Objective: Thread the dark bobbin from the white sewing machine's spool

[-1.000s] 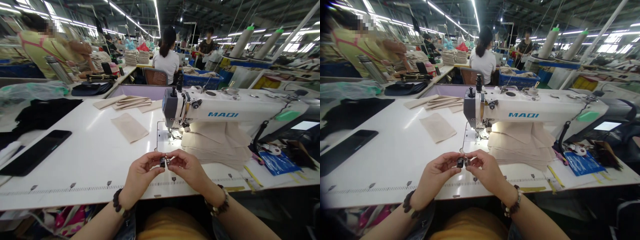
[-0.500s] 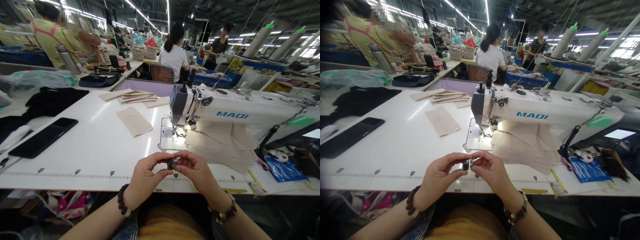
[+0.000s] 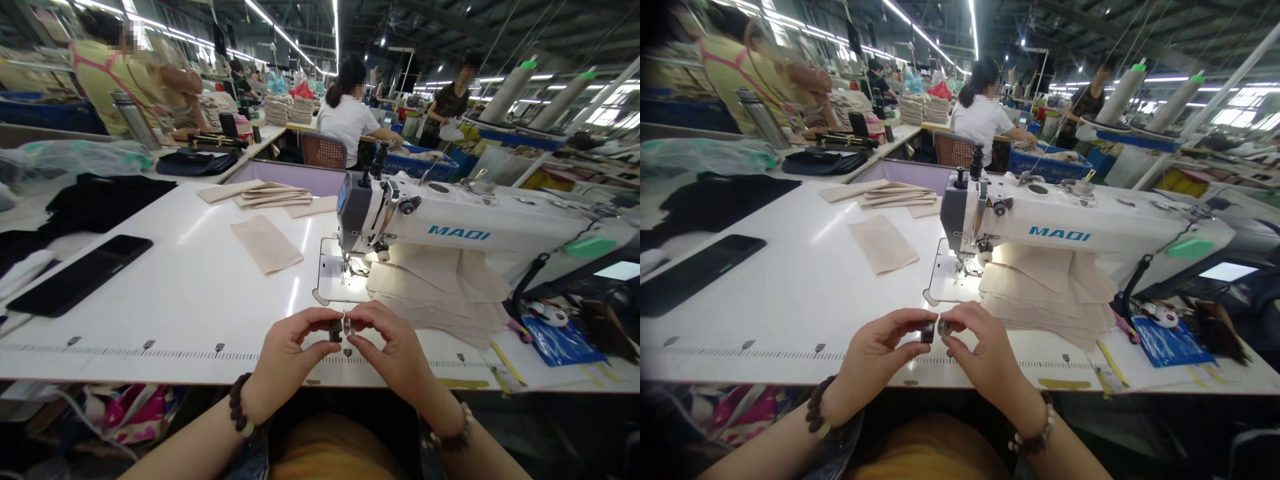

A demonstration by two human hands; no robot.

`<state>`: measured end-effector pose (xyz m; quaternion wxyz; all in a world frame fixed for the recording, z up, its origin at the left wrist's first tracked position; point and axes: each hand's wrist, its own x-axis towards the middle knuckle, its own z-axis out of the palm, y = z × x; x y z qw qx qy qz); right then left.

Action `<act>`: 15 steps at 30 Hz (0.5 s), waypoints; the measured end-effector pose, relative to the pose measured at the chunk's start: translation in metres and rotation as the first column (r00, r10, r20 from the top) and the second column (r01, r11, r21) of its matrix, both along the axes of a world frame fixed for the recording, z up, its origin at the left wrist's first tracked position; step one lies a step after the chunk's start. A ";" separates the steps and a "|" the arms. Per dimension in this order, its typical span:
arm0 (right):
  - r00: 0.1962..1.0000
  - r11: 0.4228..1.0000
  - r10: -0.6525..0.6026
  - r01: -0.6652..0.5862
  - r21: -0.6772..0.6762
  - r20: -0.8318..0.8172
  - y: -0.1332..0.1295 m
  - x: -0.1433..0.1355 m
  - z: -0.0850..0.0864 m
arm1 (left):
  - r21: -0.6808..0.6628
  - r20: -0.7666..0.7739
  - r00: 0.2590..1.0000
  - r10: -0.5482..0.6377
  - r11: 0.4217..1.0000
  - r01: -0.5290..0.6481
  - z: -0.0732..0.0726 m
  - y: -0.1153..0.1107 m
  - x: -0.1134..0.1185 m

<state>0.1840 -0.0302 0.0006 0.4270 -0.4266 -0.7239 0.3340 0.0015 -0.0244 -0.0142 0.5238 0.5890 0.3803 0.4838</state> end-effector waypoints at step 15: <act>0.944 0.940 -0.280 0.234 -0.247 -0.172 0.037 0.018 -0.003 | -0.270 0.112 0.989 0.101 0.960 -0.068 -0.007 0.011 -0.008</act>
